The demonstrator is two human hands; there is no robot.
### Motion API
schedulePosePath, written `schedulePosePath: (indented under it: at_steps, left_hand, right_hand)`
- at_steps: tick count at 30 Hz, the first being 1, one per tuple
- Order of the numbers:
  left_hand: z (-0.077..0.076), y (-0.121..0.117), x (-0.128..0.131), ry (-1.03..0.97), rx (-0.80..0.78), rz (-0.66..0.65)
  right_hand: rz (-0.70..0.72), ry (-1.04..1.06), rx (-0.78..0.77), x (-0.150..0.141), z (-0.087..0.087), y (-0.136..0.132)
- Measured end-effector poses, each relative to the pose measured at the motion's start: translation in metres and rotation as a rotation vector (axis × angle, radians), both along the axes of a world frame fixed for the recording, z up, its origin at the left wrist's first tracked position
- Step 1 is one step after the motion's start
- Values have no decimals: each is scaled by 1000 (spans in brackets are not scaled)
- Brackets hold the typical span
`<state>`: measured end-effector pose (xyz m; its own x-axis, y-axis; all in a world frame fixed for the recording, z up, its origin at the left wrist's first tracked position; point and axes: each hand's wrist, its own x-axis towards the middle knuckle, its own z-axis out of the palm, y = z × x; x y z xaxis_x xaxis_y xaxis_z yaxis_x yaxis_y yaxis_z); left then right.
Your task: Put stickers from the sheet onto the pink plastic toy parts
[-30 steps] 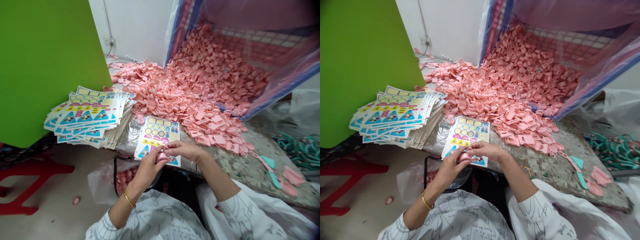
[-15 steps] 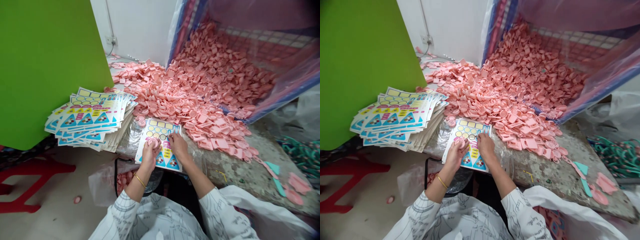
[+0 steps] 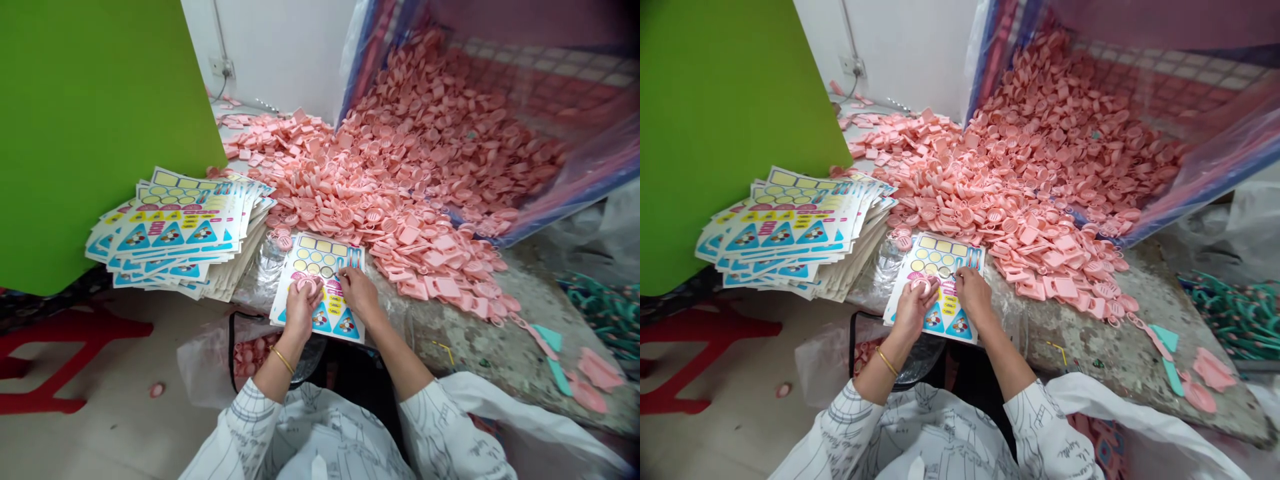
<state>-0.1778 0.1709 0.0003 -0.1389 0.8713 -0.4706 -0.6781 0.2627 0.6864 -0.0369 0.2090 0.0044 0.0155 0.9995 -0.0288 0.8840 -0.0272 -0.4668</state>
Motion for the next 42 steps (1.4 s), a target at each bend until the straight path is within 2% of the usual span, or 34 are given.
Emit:
schedulePosePath:
  at_steps: [4,7,11,14,17,20,23,26,32,42]
  left_hand:
    - [0,1,0,-1,-6,-4]
    - [0,1,0,6,-10,-7]
    - [-2,0,0,26,-8,-11]
    - [-3,0,0,24,-2,-19]
    - [-2,-1,-1,-20,58,-40]
    - [3,-5,-3,-142,108,-48]
    - [12,-11,-3,-268,100,-29]
    - [19,-16,-3,-301,115,-19]
    - [23,-19,-2,-329,125,29]
    - [24,-20,2,-345,143,62]
  right_hand:
    - [-37,7,-22,-1,0,9]
    - [-115,-7,-32,-7,-1,15]
    - [-178,185,-48,-7,1,22]
    - [-123,459,22,-1,9,24]
    - [33,591,26,4,25,20]
    - [155,515,-37,6,44,9]
    - [193,349,-68,4,60,-2]
    - [224,231,-61,-2,69,-8]
    - [264,169,-72,-14,71,-11]
    - [216,173,-95,-19,64,-13]
